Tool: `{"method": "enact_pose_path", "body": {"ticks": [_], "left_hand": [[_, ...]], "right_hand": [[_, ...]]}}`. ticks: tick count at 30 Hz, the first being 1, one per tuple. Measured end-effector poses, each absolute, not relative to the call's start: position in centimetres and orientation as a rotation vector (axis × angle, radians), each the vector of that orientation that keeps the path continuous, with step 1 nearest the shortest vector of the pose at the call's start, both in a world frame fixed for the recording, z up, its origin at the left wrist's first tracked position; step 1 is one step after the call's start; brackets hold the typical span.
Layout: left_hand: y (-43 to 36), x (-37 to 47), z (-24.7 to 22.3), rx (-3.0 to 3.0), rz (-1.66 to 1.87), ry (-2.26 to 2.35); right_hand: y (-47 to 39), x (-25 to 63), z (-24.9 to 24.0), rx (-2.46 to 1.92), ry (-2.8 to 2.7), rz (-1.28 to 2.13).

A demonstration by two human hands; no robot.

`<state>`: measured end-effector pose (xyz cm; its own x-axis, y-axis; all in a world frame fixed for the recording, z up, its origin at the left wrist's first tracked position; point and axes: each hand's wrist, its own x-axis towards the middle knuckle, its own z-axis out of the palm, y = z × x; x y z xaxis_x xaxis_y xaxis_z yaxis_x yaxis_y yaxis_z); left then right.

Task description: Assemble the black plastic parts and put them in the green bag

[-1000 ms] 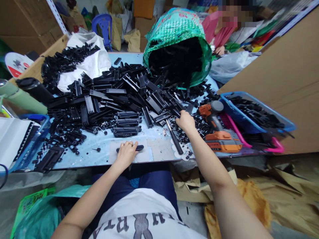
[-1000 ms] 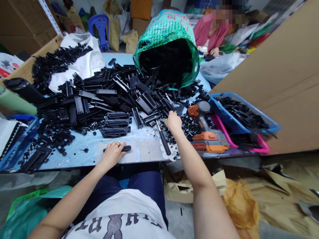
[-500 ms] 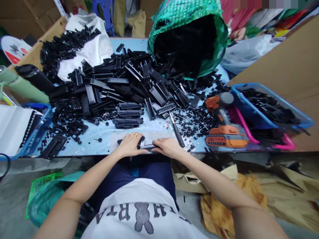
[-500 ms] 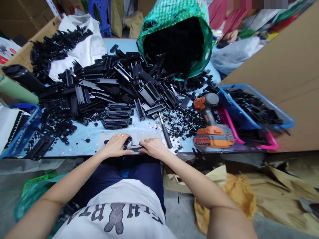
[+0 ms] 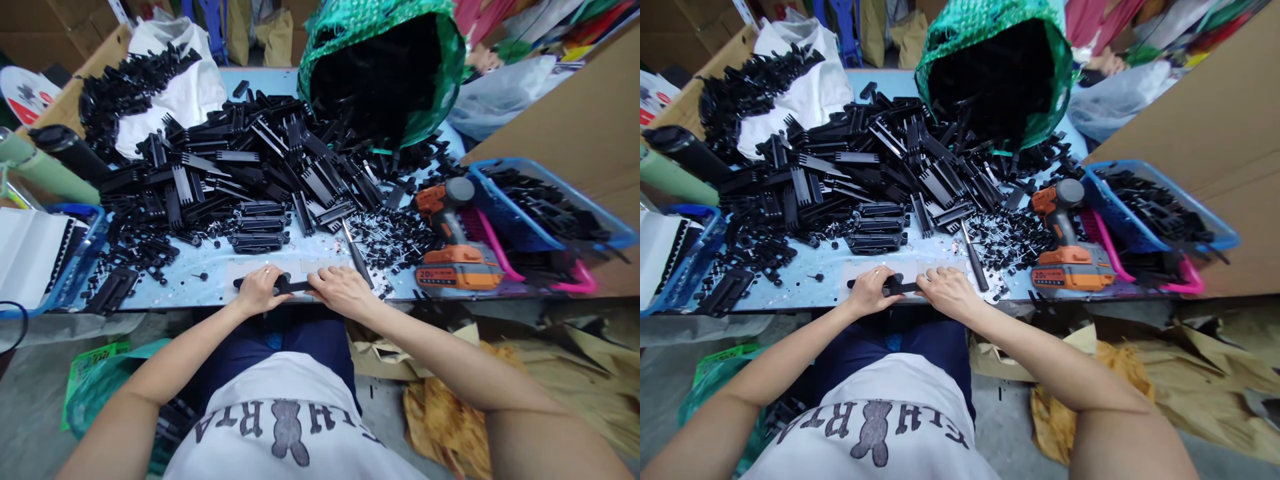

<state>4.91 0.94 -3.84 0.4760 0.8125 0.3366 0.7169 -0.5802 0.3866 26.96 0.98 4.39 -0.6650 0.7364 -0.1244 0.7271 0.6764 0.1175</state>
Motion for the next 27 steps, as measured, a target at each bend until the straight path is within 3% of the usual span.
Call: {"method": "enact_pose_path", "body": {"ticks": [8,11,13,15,18,22,27], "left_hand": [[0.9,4.3,-2.2,2.494,0.604,1.314],[-0.4,0.3,-2.1,2.301,0.666,1.924],[-1.1,-3.1,-2.7,2.008,0.512,2.402],[-1.5,-5.8,-3.5,1.877,0.359,2.480],[-1.3,-6.8,-4.0,1.714,0.561,2.298],[-0.8,-3.7,-3.0,0.951,1.097,1.766],[-1.0,-0.7,-1.5,0.429,1.112,1.259]], "right_hand": [[2.7,28.3,3.0,1.210,2.725,-0.057],[4.8,31.3,1.9,1.441,2.716,-0.137],[6.7,33.5,1.2,1.753,2.612,-0.063],[8.8,35.0,0.5,1.977,2.462,0.039],[11.3,35.6,-0.6,2.006,2.342,0.013],[12.3,35.6,-1.4,2.032,2.326,-0.042],[10.5,35.2,-0.9,2.133,2.690,-0.194]]}}
